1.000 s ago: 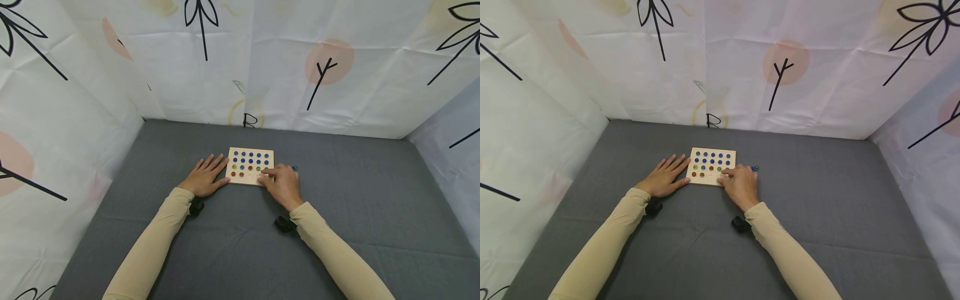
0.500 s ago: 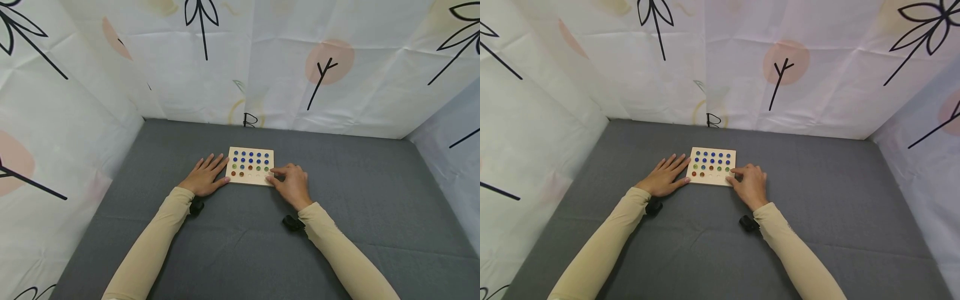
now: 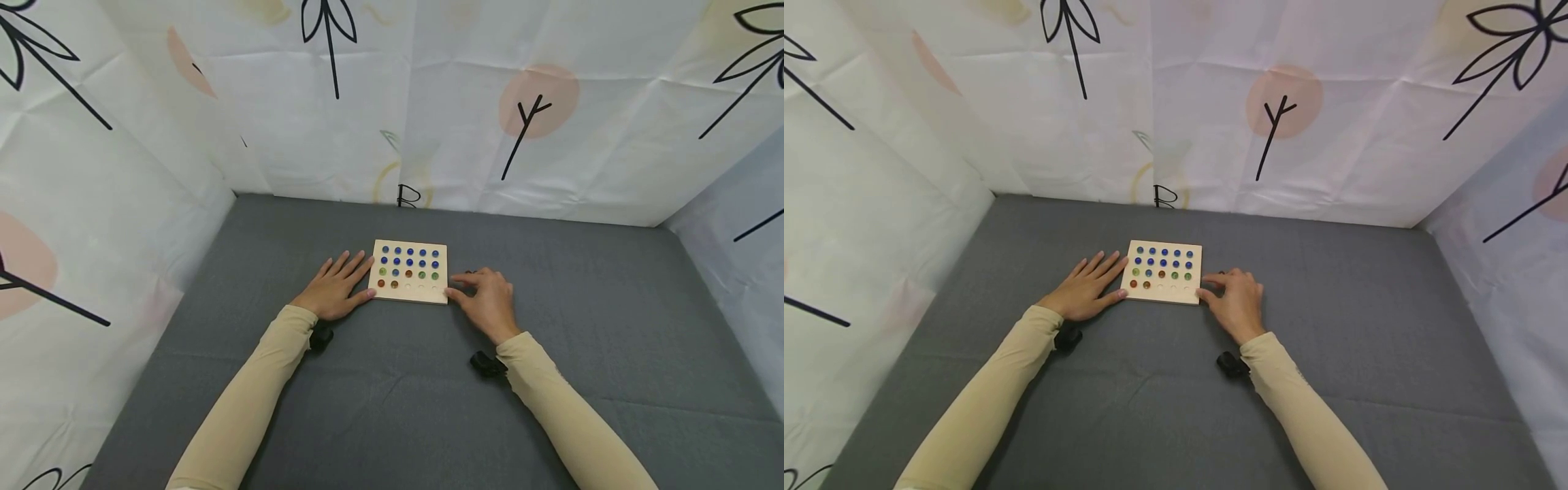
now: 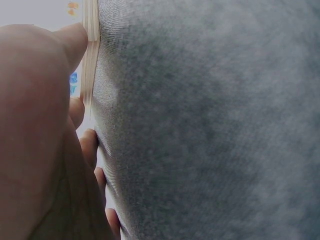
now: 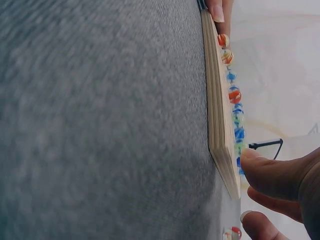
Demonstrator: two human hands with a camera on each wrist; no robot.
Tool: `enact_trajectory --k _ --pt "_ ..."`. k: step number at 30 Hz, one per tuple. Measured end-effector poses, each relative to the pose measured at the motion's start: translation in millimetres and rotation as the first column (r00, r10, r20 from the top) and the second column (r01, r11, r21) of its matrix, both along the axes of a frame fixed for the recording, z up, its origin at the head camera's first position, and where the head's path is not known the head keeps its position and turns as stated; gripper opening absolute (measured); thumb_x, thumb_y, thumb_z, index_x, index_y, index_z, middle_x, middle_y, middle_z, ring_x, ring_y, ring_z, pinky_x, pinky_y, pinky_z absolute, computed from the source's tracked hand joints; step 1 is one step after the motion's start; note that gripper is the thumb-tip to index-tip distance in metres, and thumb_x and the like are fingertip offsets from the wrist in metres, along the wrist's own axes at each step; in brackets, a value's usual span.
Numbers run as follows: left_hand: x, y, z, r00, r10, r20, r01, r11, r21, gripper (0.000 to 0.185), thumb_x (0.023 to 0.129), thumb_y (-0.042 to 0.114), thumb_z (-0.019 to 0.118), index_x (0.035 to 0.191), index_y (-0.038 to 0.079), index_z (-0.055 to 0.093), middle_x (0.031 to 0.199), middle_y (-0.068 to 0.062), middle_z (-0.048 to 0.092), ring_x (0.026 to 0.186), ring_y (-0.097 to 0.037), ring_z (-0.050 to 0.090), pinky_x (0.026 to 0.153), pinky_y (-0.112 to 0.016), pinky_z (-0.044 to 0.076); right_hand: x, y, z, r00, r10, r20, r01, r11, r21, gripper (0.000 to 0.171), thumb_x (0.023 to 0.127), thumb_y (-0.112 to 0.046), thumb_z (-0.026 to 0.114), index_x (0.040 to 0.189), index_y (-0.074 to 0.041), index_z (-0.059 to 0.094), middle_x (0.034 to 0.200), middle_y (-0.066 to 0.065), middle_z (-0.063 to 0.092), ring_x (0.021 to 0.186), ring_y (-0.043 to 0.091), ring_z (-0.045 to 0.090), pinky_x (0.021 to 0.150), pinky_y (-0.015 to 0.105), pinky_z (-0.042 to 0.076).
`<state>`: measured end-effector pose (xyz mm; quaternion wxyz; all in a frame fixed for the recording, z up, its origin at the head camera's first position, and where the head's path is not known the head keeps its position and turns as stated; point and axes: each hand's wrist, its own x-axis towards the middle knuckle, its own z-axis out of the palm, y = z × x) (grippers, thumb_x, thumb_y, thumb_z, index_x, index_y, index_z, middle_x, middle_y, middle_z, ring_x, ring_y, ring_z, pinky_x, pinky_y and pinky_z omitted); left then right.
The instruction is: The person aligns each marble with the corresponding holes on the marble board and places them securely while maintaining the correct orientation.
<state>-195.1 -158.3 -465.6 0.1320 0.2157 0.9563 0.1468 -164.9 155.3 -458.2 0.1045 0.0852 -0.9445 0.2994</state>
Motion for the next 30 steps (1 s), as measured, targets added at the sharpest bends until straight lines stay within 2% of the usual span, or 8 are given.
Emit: enact_trajectory --k 5,12,22,30 --pt "1.5 0.9 5.0 1.0 0.003 0.007 -0.003 1.0 -0.013 0.072 0.108 0.052 0.042 0.165 0.018 0.014 0.17 -0.007 0.01 0.156 -0.032 0.001 0.125 -0.052 -0.001 -1.0 6.8 -0.1 1.0 -0.015 -0.002 0.015 1.0 -0.004 0.032 0.083 -0.025 0.087 0.109 -0.008 0.081 0.094 0.016 0.068 0.084 0.034 0.057 0.076 0.055 0.038" --pt "1.5 1.1 7.3 1.0 0.003 0.013 -0.002 1.0 -0.011 0.073 0.107 0.052 0.043 0.165 0.02 0.014 0.17 -0.006 0.01 0.156 -0.031 0.001 0.125 -0.052 -0.002 -3.1 17.5 1.2 0.999 -0.046 -0.001 0.045 0.999 -0.028 0.032 0.084 -0.023 0.086 0.11 -0.007 0.081 0.101 0.018 0.07 0.09 0.036 0.06 0.083 0.06 0.038" --pt "2.4 0.6 8.5 1.0 -0.003 0.007 0.003 1.0 0.005 0.072 0.108 0.05 0.044 0.165 0.017 0.015 0.17 -0.009 0.011 0.156 -0.033 0.002 0.124 -0.053 -0.001 -9.1 32.2 -0.5 0.997 -0.081 0.008 0.081 0.996 -0.027 0.03 0.085 -0.021 0.086 0.111 -0.007 0.08 0.092 0.017 0.07 0.089 0.036 0.061 0.088 0.063 0.039" --pt "1.8 1.0 6.8 1.0 -0.001 0.004 0.001 1.0 -0.007 0.072 0.107 0.051 0.043 0.165 0.017 0.015 0.17 -0.009 0.011 0.156 -0.033 0.002 0.124 -0.053 0.0 -15.9 44.6 -1.5 0.996 -0.091 -0.009 0.091 0.996 -0.013 0.03 0.085 -0.02 0.086 0.109 -0.004 0.08 0.091 0.018 0.071 0.088 0.036 0.064 0.085 0.06 0.044"
